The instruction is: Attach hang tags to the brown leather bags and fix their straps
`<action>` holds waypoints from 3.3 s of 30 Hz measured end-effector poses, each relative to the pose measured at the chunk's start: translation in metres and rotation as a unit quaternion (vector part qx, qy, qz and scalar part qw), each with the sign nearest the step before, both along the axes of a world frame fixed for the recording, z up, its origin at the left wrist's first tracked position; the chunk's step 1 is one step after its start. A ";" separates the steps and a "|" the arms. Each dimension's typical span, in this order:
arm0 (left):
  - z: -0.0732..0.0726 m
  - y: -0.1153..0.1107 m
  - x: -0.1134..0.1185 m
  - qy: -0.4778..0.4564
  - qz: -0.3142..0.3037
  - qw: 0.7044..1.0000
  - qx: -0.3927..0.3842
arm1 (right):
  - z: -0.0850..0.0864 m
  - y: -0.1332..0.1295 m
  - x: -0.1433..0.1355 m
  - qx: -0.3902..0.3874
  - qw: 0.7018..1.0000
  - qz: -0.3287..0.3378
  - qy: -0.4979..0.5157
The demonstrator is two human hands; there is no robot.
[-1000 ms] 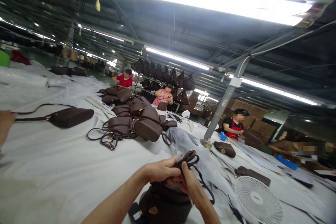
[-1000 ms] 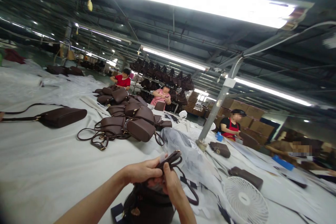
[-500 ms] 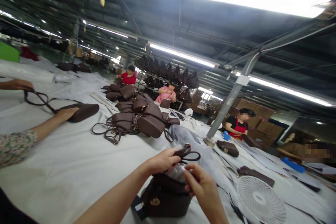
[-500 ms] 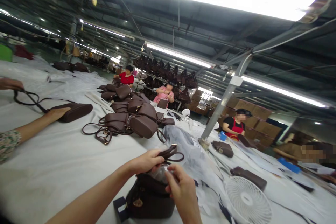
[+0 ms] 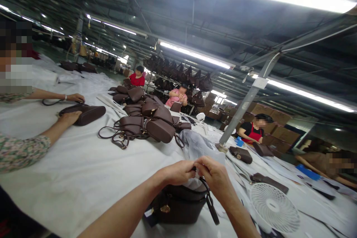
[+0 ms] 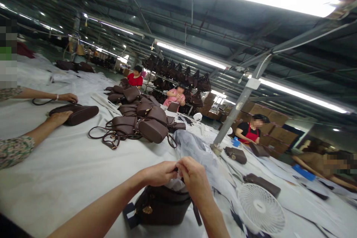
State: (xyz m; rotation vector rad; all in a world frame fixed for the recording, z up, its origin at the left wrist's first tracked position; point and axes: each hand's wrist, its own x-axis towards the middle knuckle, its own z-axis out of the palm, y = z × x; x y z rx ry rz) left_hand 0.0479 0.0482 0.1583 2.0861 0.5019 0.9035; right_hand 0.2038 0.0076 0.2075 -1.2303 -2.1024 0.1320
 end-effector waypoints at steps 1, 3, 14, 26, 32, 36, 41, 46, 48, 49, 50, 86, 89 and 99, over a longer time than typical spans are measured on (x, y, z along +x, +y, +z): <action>0.000 -0.001 -0.001 -0.022 -0.004 1.000 -0.003 | 0.001 0.001 -0.002 -0.031 0.999 -0.002 0.034; -0.001 -0.003 -0.003 -0.071 -0.002 0.997 -0.030 | 0.003 0.002 -0.006 -0.084 0.988 -0.020 0.132; -0.010 -0.004 0.009 -0.189 0.162 0.968 -0.044 | -0.005 0.009 -0.015 -0.150 0.933 -0.028 0.326; -0.015 -0.002 0.017 -0.209 0.208 0.954 -0.051 | -0.006 -0.005 -0.015 -0.276 0.882 -0.061 0.376; -0.016 -0.005 0.018 -0.187 0.202 0.961 -0.032 | -0.010 -0.001 -0.013 -0.280 0.889 -0.016 0.361; -0.011 -0.008 0.015 -0.184 0.196 0.963 -0.016 | -0.008 -0.004 -0.016 -0.285 0.877 -0.003 0.387; -0.009 -0.010 0.012 -0.181 0.194 0.964 0.005 | -0.009 0.000 -0.017 -0.257 0.864 0.029 0.433; -0.013 -0.009 0.012 -0.167 0.209 0.964 -0.001 | -0.017 0.006 -0.020 -0.232 0.868 0.016 0.438; -0.015 -0.007 0.012 -0.166 0.228 0.959 0.001 | -0.019 0.007 -0.020 -0.225 0.867 0.006 0.444; -0.015 -0.007 0.012 -0.166 0.233 0.958 0.007 | -0.018 0.006 -0.020 -0.225 0.866 0.005 0.446; -0.014 -0.007 0.011 -0.166 0.234 0.958 0.016 | -0.017 0.005 -0.018 -0.231 0.864 0.009 0.448; -0.015 0.011 -0.012 0.069 0.107 0.978 0.163 | 0.036 0.013 -0.031 -0.140 0.984 -0.029 0.107; -0.007 0.010 -0.007 0.115 0.091 0.977 0.157 | 0.032 0.018 -0.028 -0.138 0.981 0.019 0.136; -0.002 0.020 -0.009 0.098 0.073 0.983 0.134 | 0.041 0.014 -0.032 -0.090 0.980 0.062 0.169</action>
